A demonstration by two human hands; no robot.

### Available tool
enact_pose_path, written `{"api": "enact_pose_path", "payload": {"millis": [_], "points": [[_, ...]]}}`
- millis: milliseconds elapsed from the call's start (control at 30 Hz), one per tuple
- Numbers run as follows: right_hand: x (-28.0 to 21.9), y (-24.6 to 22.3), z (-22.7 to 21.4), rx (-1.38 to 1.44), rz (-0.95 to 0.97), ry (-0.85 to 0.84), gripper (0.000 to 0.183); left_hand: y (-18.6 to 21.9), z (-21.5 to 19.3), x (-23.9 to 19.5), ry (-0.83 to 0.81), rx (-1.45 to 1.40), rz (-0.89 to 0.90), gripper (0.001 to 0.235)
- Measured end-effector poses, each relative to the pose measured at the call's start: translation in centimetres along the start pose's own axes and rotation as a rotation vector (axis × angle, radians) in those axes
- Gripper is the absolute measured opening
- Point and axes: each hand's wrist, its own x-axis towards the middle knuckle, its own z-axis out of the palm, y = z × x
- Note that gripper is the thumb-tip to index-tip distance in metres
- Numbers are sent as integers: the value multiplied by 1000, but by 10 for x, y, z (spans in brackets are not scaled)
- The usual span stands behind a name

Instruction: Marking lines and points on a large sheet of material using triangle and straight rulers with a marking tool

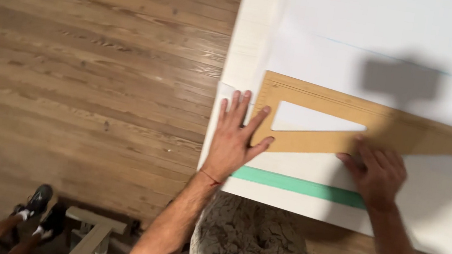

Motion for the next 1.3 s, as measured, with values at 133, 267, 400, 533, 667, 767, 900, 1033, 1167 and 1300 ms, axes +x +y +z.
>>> {"api": "enact_pose_path", "payload": {"millis": [133,267,400,533,667,767,900,1033,1167,1300], "points": [[-9,8,10,-28,-16,19,51,2,2,3,185,77,6,62],[-11,13,21,-72,-49,119,50,4,3,3,180,107,15,63],[-6,11,12,-94,-71,98,51,6,7,1,161,95,4,64],[-2,8,8,-16,-71,135,51,7,11,-1,145,114,-20,66],[2,2,4,-17,-54,156,47,7,12,-1,156,141,-13,66],[3,3,4,-4,-31,133,47,8,13,0,154,161,-12,65],[-5,13,-4,127,74,104,52,8,9,1,153,176,-13,66],[-11,56,-26,321,497,-92,17,9,-1,0,20,155,-13,68],[38,79,-62,415,1069,-442,43,13,-3,1,21,137,-22,66],[80,71,-56,717,985,-344,46,9,0,2,42,155,-10,67]]}}
